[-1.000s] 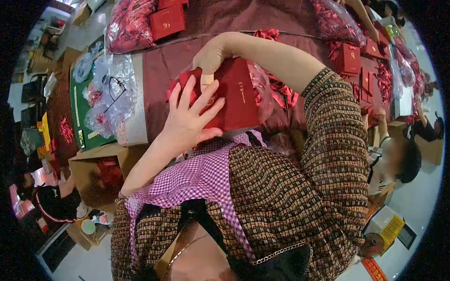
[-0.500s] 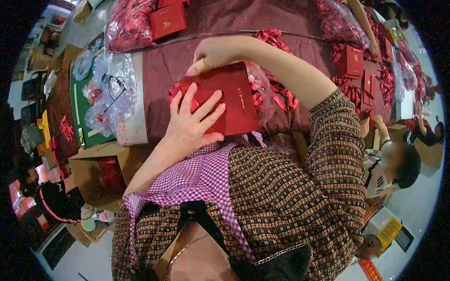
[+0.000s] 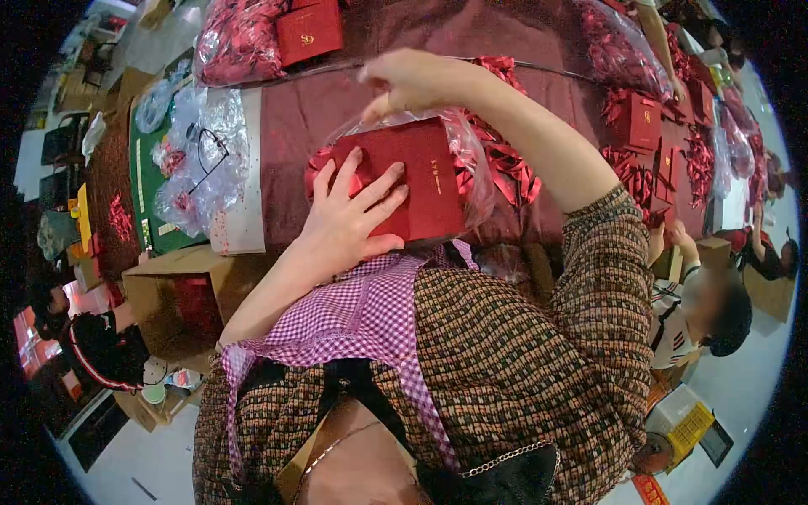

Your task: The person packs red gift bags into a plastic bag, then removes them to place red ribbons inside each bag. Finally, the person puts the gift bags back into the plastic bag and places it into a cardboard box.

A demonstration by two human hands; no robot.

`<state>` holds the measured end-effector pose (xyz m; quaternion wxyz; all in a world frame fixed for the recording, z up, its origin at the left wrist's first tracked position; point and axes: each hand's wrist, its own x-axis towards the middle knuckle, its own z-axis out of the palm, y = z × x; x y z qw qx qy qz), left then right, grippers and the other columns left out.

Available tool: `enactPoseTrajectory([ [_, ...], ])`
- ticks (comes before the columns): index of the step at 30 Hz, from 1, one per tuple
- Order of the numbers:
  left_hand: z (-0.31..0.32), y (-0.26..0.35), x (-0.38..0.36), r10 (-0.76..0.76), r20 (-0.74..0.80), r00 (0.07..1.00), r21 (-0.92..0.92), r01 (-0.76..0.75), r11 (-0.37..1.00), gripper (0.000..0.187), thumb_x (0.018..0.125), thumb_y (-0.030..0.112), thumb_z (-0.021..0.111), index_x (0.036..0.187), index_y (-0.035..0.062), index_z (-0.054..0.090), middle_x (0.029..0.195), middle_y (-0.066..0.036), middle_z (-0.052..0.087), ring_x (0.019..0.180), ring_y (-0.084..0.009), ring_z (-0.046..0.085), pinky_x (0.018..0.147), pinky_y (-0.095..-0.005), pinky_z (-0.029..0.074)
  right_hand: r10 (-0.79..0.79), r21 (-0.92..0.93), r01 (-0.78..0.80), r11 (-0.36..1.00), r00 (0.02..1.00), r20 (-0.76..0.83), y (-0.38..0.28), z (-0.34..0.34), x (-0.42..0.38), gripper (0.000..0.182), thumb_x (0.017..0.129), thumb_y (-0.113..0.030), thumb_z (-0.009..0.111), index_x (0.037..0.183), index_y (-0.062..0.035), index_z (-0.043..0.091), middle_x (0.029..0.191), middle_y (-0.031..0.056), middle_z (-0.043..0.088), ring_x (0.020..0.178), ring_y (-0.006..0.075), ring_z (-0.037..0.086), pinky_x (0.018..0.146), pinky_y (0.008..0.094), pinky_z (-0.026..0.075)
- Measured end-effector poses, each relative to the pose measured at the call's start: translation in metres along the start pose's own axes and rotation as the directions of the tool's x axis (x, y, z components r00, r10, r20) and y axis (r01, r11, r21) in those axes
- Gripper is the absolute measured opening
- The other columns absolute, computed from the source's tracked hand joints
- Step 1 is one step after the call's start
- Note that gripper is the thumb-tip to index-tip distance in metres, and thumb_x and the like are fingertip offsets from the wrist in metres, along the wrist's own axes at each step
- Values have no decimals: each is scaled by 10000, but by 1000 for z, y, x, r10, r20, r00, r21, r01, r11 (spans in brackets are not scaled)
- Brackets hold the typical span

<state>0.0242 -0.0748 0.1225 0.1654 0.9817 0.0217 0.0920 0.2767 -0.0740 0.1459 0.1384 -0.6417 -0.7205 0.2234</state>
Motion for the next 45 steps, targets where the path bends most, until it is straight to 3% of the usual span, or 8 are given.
enactPoseTrajectory([
  [6,7,2,3,16,-33,999,-16,-17,1000,651,675,462,724,1214,126,583,1413,-28,417,1287,-428,315,1007,-603,256,31,11,-35,999,964,264,43,33,25,350,835,-334,602,936,-1,642,879,190,640,843,344,603,765,424,461],
  [16,7,-1,5,17,0,1000,66,-17,998,649,710,491,683,1241,135,571,1439,-11,380,1280,-433,329,978,-615,300,44,215,19,977,957,-288,-14,-34,-17,173,859,-163,601,939,-17,650,712,81,618,680,127,550,649,290,461],
  [30,17,-8,18,48,37,998,155,-53,986,639,768,569,599,1266,173,545,1433,-15,372,1279,-437,319,956,-604,315,230,84,-226,971,765,-602,-97,-54,-155,275,783,-56,700,1052,-36,646,929,65,646,800,127,600,700,247,476],
  [32,15,-10,19,98,6,995,177,-97,979,639,782,564,588,1255,136,564,1419,-38,408,1231,-463,369,929,-614,330,-191,-153,116,981,698,-691,-114,-44,-168,258,776,-68,708,1023,-30,646,885,79,632,765,174,595,672,273,470],
  [34,19,-13,20,121,-19,992,168,-117,979,651,792,556,581,1258,102,560,1419,-57,418,1211,-476,385,903,-626,347,-44,318,258,912,834,-550,-129,-9,-179,286,705,-48,763,961,-13,641,888,99,652,804,217,627,704,305,491],
  [36,19,-10,22,132,-19,991,203,-126,971,648,794,562,576,1246,99,570,1407,-58,431,1205,-478,387,888,-631,357,57,409,110,906,925,-375,-142,39,-175,265,694,-91,784,899,-9,637,841,98,651,786,250,627,722,339,500],
  [39,21,-10,24,150,-32,988,252,-137,958,654,791,582,565,1234,101,579,1396,-56,446,1188,-471,404,872,-613,377,314,-49,-320,946,944,-104,-138,107,-178,460,756,-249,714,1093,25,562,1058,161,610,1045,311,551,917,394,419],
  [45,22,-7,28,178,-37,983,328,-157,932,675,813,604,534,1268,106,549,1392,-63,452,1157,-463,443,845,-606,406,314,-396,-516,759,824,-473,-129,177,-172,417,722,-261,674,1031,10,601,866,93,548,865,259,518,769,376,405],
])
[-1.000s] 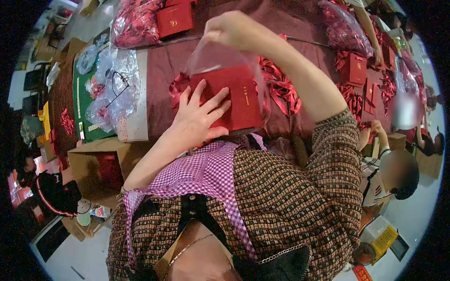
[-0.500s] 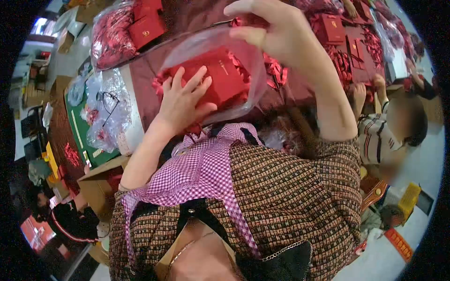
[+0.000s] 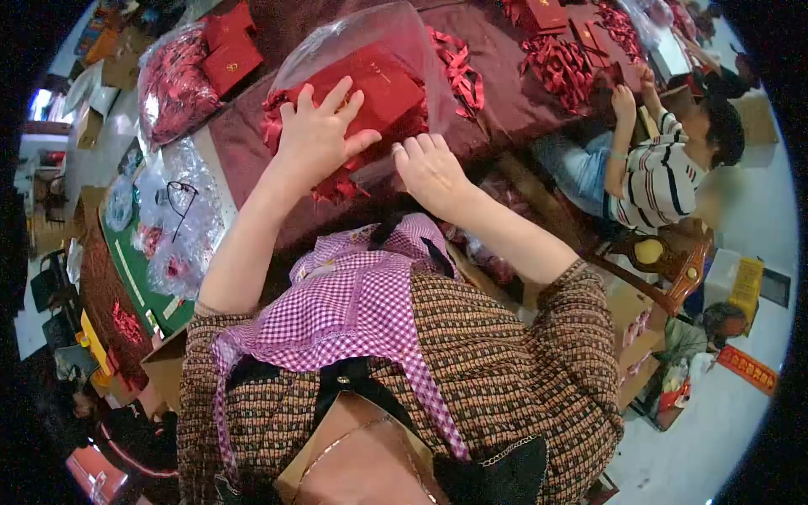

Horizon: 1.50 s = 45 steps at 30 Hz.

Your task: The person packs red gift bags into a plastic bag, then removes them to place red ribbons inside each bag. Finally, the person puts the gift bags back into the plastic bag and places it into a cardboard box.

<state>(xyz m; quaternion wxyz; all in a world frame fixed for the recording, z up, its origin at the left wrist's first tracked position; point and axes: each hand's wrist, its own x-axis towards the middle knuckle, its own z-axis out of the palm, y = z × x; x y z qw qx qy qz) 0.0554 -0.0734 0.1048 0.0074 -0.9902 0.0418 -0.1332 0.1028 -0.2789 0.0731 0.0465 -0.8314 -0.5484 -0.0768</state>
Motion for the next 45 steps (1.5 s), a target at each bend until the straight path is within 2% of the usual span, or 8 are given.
enactPoseTrajectory([
  [7,-2,4,6,-36,84,996,30,33,999,675,833,598,507,1302,113,512,1419,-70,419,1177,-456,433,862,-592,401,-302,244,311,918,950,-76,2,-20,-11,201,752,-242,651,788,-85,530,822,75,527,908,276,510,830,427,391],
  [17,-9,11,17,-60,194,979,47,52,998,690,825,611,510,1315,126,506,1422,-86,415,1208,-451,428,896,-599,390,-74,146,178,973,843,-532,8,-114,-36,206,702,-141,704,794,-75,532,770,63,575,779,255,573,758,365,459],
  [22,-11,10,19,-60,213,975,41,52,998,691,838,619,485,1322,126,499,1431,-87,404,1209,-449,428,908,-591,383,325,480,91,873,626,-709,28,-88,-68,335,729,-76,764,998,-26,571,981,94,634,941,244,611,832,336,478],
  [24,-10,9,17,-45,193,980,45,37,998,688,839,619,482,1321,127,500,1430,-84,406,1202,-453,430,907,-586,380,546,608,-142,781,627,-556,38,-43,-90,525,705,-194,805,1124,-4,553,1074,121,616,996,269,589,884,325,456],
  [28,-13,10,18,-49,165,985,14,47,999,680,826,608,513,1297,117,526,1418,-88,416,1185,-432,439,925,-588,368,467,592,-178,786,798,-380,19,22,-85,1085,494,-426,882,1321,52,369,1257,241,495,1148,397,490,1002,423,379],
  [34,-12,13,16,-16,114,993,75,8,997,650,820,590,532,1269,120,544,1391,-83,446,1121,-411,495,879,-564,405,329,416,33,909,557,-763,5,21,6,719,631,-215,834,1224,-2,487,1110,167,547,980,345,551,873,406,444],
  [38,-9,10,14,-16,90,996,53,11,999,624,811,569,555,1249,125,569,1364,-83,482,1128,-433,487,838,-555,420,447,644,191,740,576,-684,3,45,18,303,714,-28,739,966,-25,570,1023,122,539,902,267,562,783,330,470],
  [45,-7,6,13,-6,80,997,45,2,999,642,809,591,541,1249,124,567,1377,-83,472,1130,-420,485,831,-544,416,495,925,170,340,804,-329,-3,34,-4,623,652,-191,847,1138,-30,491,1067,109,532,949,193,559,796,306,484],
])
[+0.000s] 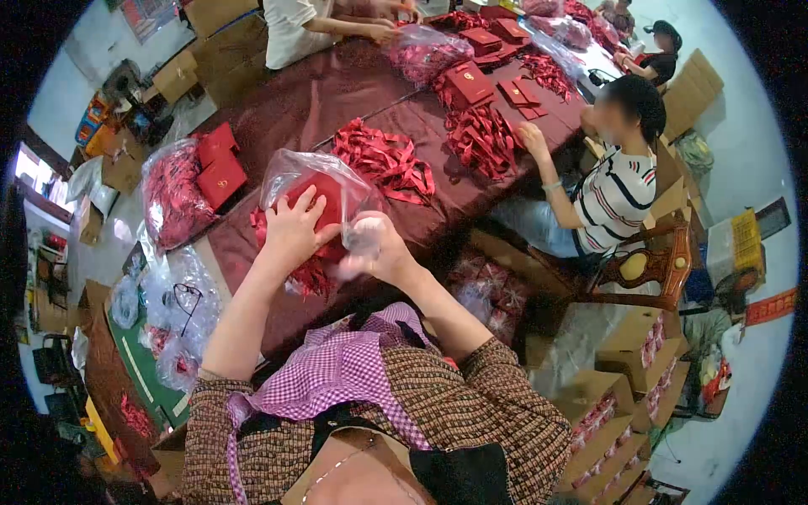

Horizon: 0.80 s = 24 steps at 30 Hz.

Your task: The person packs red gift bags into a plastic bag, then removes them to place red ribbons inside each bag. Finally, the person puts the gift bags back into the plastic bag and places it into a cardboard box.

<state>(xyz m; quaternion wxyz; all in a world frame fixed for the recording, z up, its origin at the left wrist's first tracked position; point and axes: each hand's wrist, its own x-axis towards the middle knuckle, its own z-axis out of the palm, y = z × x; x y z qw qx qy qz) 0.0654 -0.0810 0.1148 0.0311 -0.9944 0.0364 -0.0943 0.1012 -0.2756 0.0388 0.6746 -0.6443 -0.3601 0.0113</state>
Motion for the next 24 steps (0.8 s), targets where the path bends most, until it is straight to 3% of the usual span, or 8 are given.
enactPoseTrajectory([
  [2,-2,1,2,-7,1,1000,1,7,1000,648,809,595,538,1250,120,566,1379,-84,470,1129,-419,483,832,-543,414,-102,-1,102,995,995,10,10,-2,-4,744,598,-272,877,1180,-39,477,1102,129,530,985,220,557,826,322,486],
  [4,-3,3,3,1,-19,1000,11,-1,1000,614,808,575,550,1229,130,588,1352,-84,492,1089,-393,503,866,-540,408,-265,-358,231,905,963,-47,6,-4,-4,754,586,-288,881,1177,-34,487,1123,139,520,1001,254,551,823,329,493],
  [7,-3,2,4,11,5,1000,0,-11,1000,667,808,599,535,1254,104,562,1371,-92,476,1118,-418,485,837,-538,410,-442,-485,330,810,886,-137,20,12,4,501,659,-154,831,1056,-12,562,1123,137,510,957,258,548,760,311,501],
  [12,7,-3,4,34,-84,996,0,-34,999,629,794,572,568,1213,102,589,1324,-85,510,1062,-411,510,802,-541,420,7,61,17,998,929,-371,-26,22,13,111,842,-84,626,888,6,581,978,81,598,843,153,571,760,263,470],
  [17,13,0,0,45,-146,988,-1,-46,999,623,740,544,628,1144,69,604,1167,-79,555,1027,-415,516,768,-550,431,-2,193,98,976,897,-441,-12,16,32,79,807,-2,631,810,-32,559,789,-6,547,711,101,527,658,249,445],
  [18,11,0,-1,29,-120,992,-7,-30,1000,625,743,546,625,1148,71,602,1180,-80,552,1036,-421,513,765,-548,433,-125,-28,122,992,932,-339,3,7,37,147,774,45,648,797,-39,530,779,-13,536,701,94,515,639,239,431],
  [20,12,-4,-1,21,-127,992,-1,-21,1000,627,756,554,614,1161,76,599,1224,-82,543,1056,-426,507,759,-546,434,98,112,-76,991,975,-201,-17,5,49,244,782,-7,686,721,-65,457,668,-41,430,606,70,407,552,236,368],
  [24,1,-6,0,-15,-6,1000,-57,15,998,593,809,580,550,1194,131,591,1342,-99,482,1120,-415,484,812,-568,430,37,-87,-34,996,999,25,-21,-27,42,331,735,-64,760,943,-45,503,894,6,497,826,105,488,732,271,425],
])
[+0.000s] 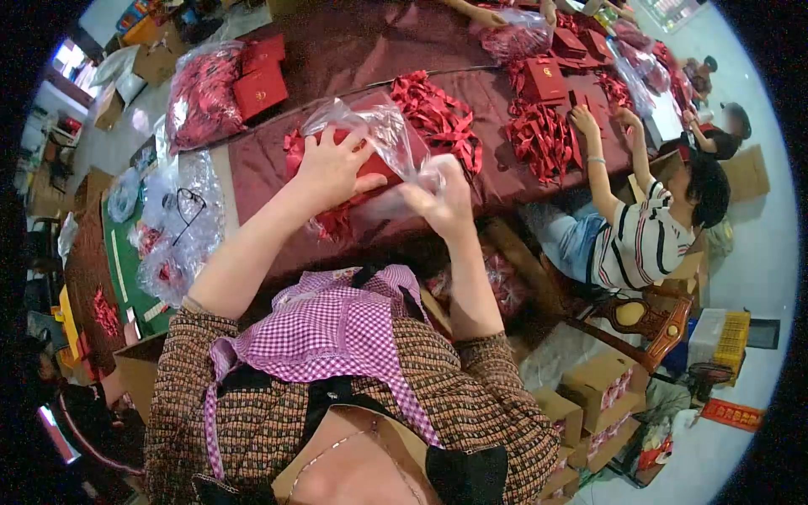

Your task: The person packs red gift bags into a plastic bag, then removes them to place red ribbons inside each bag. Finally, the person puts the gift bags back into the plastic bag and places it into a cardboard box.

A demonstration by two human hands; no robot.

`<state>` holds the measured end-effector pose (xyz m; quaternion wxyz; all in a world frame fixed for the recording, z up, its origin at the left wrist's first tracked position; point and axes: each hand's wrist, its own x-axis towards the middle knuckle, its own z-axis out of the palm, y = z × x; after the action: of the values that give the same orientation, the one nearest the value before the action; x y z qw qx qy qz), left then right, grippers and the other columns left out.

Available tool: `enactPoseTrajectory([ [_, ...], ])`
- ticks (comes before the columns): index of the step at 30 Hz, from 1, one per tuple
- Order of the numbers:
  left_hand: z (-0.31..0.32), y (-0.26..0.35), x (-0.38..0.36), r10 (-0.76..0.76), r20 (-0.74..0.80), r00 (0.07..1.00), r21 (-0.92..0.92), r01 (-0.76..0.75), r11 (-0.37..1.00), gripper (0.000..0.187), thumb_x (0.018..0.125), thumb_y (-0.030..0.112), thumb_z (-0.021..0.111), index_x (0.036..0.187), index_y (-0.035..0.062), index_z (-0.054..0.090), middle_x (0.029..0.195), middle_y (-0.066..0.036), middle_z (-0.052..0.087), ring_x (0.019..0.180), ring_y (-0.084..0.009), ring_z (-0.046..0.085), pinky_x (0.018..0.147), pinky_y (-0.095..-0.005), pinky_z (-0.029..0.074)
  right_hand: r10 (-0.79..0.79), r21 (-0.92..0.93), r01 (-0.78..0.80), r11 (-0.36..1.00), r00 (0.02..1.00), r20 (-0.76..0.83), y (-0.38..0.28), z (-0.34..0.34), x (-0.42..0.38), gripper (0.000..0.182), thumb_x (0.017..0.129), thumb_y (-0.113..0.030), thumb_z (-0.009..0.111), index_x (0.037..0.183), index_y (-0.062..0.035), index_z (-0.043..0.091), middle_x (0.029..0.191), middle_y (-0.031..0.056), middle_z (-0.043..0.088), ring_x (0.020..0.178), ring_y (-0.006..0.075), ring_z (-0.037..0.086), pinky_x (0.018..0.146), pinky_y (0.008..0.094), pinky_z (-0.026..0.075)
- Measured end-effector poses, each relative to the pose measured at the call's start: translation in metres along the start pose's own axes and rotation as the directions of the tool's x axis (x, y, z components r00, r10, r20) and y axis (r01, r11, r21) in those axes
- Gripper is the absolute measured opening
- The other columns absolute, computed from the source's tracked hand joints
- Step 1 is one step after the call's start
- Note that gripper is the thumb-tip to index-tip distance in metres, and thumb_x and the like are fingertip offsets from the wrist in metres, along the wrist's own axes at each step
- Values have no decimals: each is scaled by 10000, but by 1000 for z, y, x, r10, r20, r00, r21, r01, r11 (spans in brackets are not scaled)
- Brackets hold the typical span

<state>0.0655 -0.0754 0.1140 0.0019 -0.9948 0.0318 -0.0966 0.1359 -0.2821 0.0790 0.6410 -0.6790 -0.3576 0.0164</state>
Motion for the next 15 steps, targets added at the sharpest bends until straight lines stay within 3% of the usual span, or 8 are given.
enactPoseTrajectory([
  [3,8,-1,1,1,-64,998,33,1,999,610,809,590,543,1218,139,583,1348,-93,478,1115,-419,487,816,-567,428,-48,176,49,983,999,-13,-9,-17,-13,792,724,-149,775,1358,16,330,1305,118,427,1219,228,428,1028,373,343],
  [5,10,-1,0,-1,-59,998,25,2,1000,625,809,597,537,1231,138,578,1353,-87,479,1110,-423,489,813,-568,429,163,478,-124,869,986,-41,-21,-18,-31,876,718,-212,773,1401,18,274,1340,138,415,1227,242,431,1045,383,325],
  [9,12,-4,2,18,-102,995,3,-18,1000,657,804,597,533,1209,82,588,1334,-102,491,1078,-442,492,798,-555,416,240,316,-268,910,963,126,-8,-5,-74,1137,622,-271,837,1457,33,127,1495,170,226,1390,266,203,1135,386,137],
  [10,13,-3,2,25,-100,995,5,-25,1000,662,805,602,527,1208,81,587,1327,-101,494,1074,-443,492,793,-555,416,189,116,-192,975,981,38,1,2,-78,1144,587,-327,864,1435,48,193,1452,166,304,1338,254,305,1108,375,223],
  [12,13,-1,4,25,-107,994,25,-23,999,657,796,603,536,1191,81,598,1314,-92,503,1030,-414,503,770,-536,419,129,91,-116,989,979,-160,3,17,-72,1104,571,-376,867,1396,61,278,1379,148,400,1230,235,432,1040,367,341],
  [13,10,1,4,18,-95,995,34,-14,999,653,793,600,542,1185,82,602,1311,-88,505,1015,-403,507,764,-529,421,29,32,-21,999,956,-291,-2,31,-57,888,615,-336,853,1284,65,431,1225,132,524,1089,240,535,943,358,428],
  [14,11,2,3,25,-130,991,31,-21,999,638,786,591,556,1170,83,611,1285,-79,525,1003,-389,510,756,-520,423,-217,-277,146,950,945,-246,2,32,-37,605,688,-266,811,1135,45,549,1087,141,593,993,258,576,870,359,458],
  [15,11,3,2,25,-121,992,29,-22,999,638,786,591,556,1170,83,611,1285,-79,525,1003,-389,510,756,-520,423,-265,-315,178,932,930,-257,-1,41,-26,269,778,-168,721,941,18,616,902,134,632,856,262,602,782,351,469],
])
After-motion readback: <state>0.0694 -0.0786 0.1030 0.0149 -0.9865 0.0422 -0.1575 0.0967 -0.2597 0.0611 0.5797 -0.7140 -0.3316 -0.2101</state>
